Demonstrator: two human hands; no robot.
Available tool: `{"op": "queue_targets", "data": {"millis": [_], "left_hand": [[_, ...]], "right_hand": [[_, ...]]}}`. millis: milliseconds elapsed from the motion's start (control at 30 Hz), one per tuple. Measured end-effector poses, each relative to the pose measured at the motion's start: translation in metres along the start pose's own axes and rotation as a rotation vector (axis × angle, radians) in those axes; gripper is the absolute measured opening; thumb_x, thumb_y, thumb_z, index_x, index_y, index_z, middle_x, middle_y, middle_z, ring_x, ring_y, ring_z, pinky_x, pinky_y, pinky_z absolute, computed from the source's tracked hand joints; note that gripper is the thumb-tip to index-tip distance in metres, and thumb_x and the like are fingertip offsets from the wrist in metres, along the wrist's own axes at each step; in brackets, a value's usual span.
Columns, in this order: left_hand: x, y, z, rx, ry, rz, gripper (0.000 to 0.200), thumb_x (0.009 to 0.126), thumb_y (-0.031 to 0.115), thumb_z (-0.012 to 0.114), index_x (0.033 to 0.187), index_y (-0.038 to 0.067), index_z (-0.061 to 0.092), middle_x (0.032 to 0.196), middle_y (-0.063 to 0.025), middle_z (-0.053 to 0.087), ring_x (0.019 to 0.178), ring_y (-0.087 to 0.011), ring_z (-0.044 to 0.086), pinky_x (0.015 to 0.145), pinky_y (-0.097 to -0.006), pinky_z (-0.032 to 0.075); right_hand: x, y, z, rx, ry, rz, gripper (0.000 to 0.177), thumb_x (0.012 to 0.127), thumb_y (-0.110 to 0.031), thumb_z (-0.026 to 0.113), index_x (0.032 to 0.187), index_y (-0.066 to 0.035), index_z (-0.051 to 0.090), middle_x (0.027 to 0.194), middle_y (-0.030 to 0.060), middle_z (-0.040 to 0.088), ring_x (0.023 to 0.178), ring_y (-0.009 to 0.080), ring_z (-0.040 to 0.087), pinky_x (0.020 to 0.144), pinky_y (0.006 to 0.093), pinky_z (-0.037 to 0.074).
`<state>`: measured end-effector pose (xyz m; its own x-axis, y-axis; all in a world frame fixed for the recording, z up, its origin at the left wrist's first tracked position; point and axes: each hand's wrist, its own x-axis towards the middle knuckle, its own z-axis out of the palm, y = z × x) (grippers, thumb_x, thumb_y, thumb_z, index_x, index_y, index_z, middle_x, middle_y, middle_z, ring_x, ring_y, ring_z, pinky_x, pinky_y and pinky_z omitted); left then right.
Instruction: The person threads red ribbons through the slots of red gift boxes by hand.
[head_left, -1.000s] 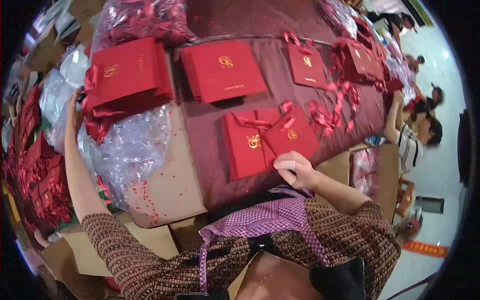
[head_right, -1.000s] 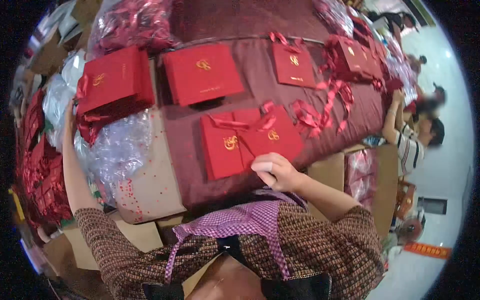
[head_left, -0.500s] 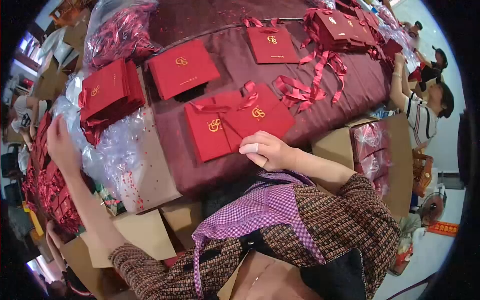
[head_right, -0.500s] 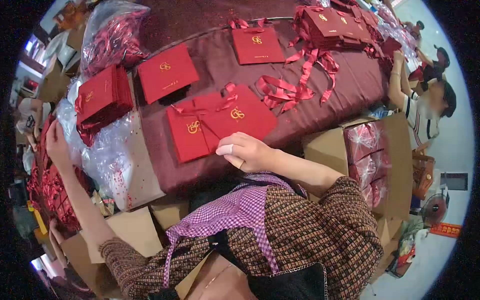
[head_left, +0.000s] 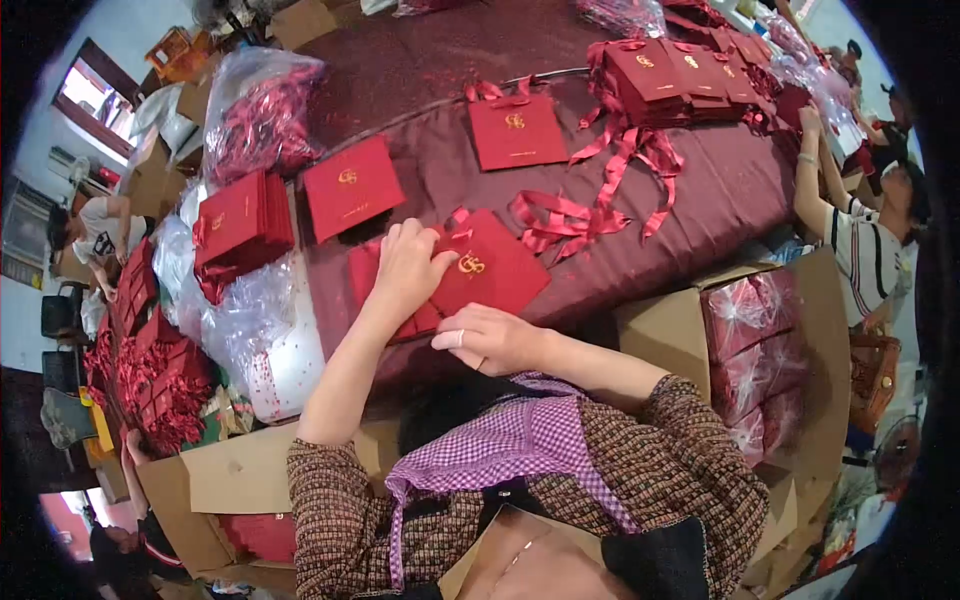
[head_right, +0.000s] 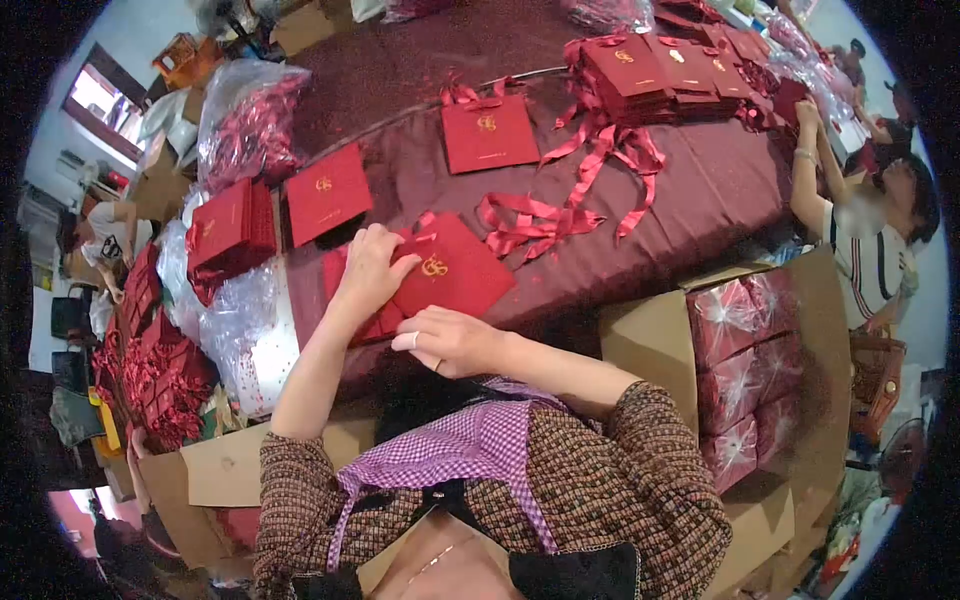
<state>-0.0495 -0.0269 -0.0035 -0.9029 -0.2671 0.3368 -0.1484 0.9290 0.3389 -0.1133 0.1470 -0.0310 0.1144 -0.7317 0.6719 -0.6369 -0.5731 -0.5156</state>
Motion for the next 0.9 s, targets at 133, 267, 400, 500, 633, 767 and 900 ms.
{"op": "queue_targets", "data": {"millis": [133, 267, 400, 500, 633, 767, 900], "left_hand": [[0.003, -0.012, -0.001, -0.096, 0.087, -0.1, 0.022, 0.071, 0.019, 0.074, 0.08, 0.002, 0.063, 0.084, -0.0155, 0.058, 0.083, -0.0352, 0.054, 0.073, -0.0443, 0.044], [-0.005, -0.01, -0.049, -0.35, 0.136, -0.43, 0.019, 0.075, 0.015, 0.071, 0.082, -0.001, 0.063, 0.074, -0.0122, 0.061, 0.068, -0.0188, 0.058, 0.064, -0.0306, 0.045], [-0.028, -0.019, -0.071, -0.745, 0.358, -0.559, 0.008, 0.083, 0.003, 0.066, 0.089, 0.003, 0.06, 0.076, 0.0053, 0.053, 0.07, -0.004, 0.048, 0.063, -0.0206, 0.041], [-0.034, 0.007, -0.07, -1.01, 0.518, -0.616, 0.015, 0.083, -0.001, 0.066, 0.094, 0.005, 0.058, 0.083, 0.0045, 0.054, 0.075, -0.0034, 0.048, 0.068, -0.0189, 0.04], [-0.042, 0.028, -0.061, -0.61, 0.452, -0.237, 0.023, 0.079, 0.001, 0.069, 0.099, 0.003, 0.057, 0.097, -0.0037, 0.063, 0.094, -0.0141, 0.056, 0.085, -0.0297, 0.044], [-0.043, 0.042, -0.055, -0.653, 0.498, -0.044, 0.03, 0.078, -0.007, 0.062, 0.105, 0.004, 0.059, 0.114, -0.0123, 0.061, 0.108, -0.026, 0.056, 0.092, -0.0334, 0.043], [-0.052, 0.039, -0.057, -0.962, 0.653, -0.333, 0.031, 0.091, 0.001, 0.054, 0.121, 0.0, 0.055, 0.124, -0.0092, 0.058, 0.112, -0.018, 0.054, 0.094, -0.031, 0.043]], "right_hand": [[-0.001, -0.005, -0.017, -0.01, 0.096, -0.089, 0.031, 0.075, 0.004, 0.063, 0.105, -0.004, 0.057, 0.098, 0.0126, 0.061, 0.081, 0.0285, 0.061, 0.07, 0.0379, 0.048], [-0.007, -0.007, -0.062, -0.128, 0.252, -0.066, 0.03, 0.074, 0.004, 0.064, 0.102, -0.006, 0.06, 0.094, 0.0108, 0.064, 0.081, 0.0283, 0.062, 0.07, 0.0375, 0.048], [-0.026, -0.001, -0.085, -0.107, 0.448, 0.335, 0.023, 0.083, -0.002, 0.063, 0.106, -0.002, 0.059, 0.099, 0.0097, 0.063, 0.09, 0.0232, 0.062, 0.079, 0.0311, 0.048], [-0.021, 0.006, -0.082, 0.468, 0.498, 0.66, 0.053, 0.085, -0.007, 0.064, 0.133, -0.001, 0.042, 0.121, 0.0096, 0.056, 0.105, 0.0168, 0.054, 0.09, 0.0293, 0.043], [0.001, 0.013, -0.082, 0.681, 0.516, 0.603, 0.072, 0.082, -0.011, 0.07, 0.141, -0.002, 0.03, 0.122, 0.0075, 0.054, 0.105, 0.0145, 0.054, 0.088, 0.0286, 0.044], [0.006, 0.006, -0.084, 0.422, 0.463, 0.363, 0.032, 0.077, -0.001, 0.067, 0.109, -0.003, 0.065, 0.103, 0.0069, 0.066, 0.095, 0.0186, 0.061, 0.081, 0.0306, 0.046], [0.015, -0.006, -0.097, -0.348, 0.32, -0.04, 0.034, 0.07, -0.011, 0.065, 0.103, -0.008, 0.067, 0.107, 0.0084, 0.066, 0.095, 0.0249, 0.062, 0.086, 0.039, 0.042]]}}
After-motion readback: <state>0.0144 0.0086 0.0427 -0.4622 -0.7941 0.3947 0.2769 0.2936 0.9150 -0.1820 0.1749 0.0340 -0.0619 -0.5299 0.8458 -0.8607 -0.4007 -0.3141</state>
